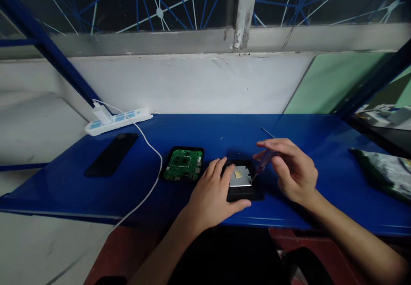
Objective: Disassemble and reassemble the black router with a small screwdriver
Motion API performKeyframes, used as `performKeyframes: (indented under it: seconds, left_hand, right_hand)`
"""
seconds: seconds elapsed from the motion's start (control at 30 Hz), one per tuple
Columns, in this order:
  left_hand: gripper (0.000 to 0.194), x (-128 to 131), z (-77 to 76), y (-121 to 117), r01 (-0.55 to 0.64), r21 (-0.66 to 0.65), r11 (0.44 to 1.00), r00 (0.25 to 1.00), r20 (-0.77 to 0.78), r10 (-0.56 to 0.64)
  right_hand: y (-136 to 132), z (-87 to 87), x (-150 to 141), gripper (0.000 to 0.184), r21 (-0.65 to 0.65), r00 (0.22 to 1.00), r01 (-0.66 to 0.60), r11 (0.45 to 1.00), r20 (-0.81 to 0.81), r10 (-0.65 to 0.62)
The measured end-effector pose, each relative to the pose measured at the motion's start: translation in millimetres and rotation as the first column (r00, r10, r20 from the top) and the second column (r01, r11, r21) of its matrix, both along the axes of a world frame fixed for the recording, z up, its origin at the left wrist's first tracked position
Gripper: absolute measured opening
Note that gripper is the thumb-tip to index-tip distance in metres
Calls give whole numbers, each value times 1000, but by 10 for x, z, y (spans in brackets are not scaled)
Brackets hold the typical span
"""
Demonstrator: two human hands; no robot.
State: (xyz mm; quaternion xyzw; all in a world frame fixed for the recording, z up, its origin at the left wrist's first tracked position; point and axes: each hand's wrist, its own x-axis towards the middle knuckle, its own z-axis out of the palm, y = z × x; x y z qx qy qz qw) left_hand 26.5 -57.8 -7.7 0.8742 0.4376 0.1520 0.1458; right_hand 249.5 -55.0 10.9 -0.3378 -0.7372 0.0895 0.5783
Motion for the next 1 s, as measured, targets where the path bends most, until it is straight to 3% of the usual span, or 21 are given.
performKeyframes:
  seconds: [0.27, 0.57, 0.8, 1.0]
  left_hand:
    - [81, 0, -9, -2, 1, 3, 1000, 1000, 14, -1]
    - [81, 1, 14, -4, -5, -11, 1000, 1000, -1, 5]
    - [80, 0, 0, -3, 2, -3, 1000, 1000, 6, -2]
    - [82, 5, 5, 0, 2, -6, 1000, 1000, -5, -2]
  right_hand:
    - [-36, -9, -10, 39, -77, 999, 33, 996, -30, -35]
    - [36, -11, 20, 42, 111, 997, 64, 992, 29, -68]
    - [-27, 18, -23, 42, -34, 999, 33, 999, -20, -34]
    - [34, 27, -3, 43, 134, 994, 96, 986, 35, -102]
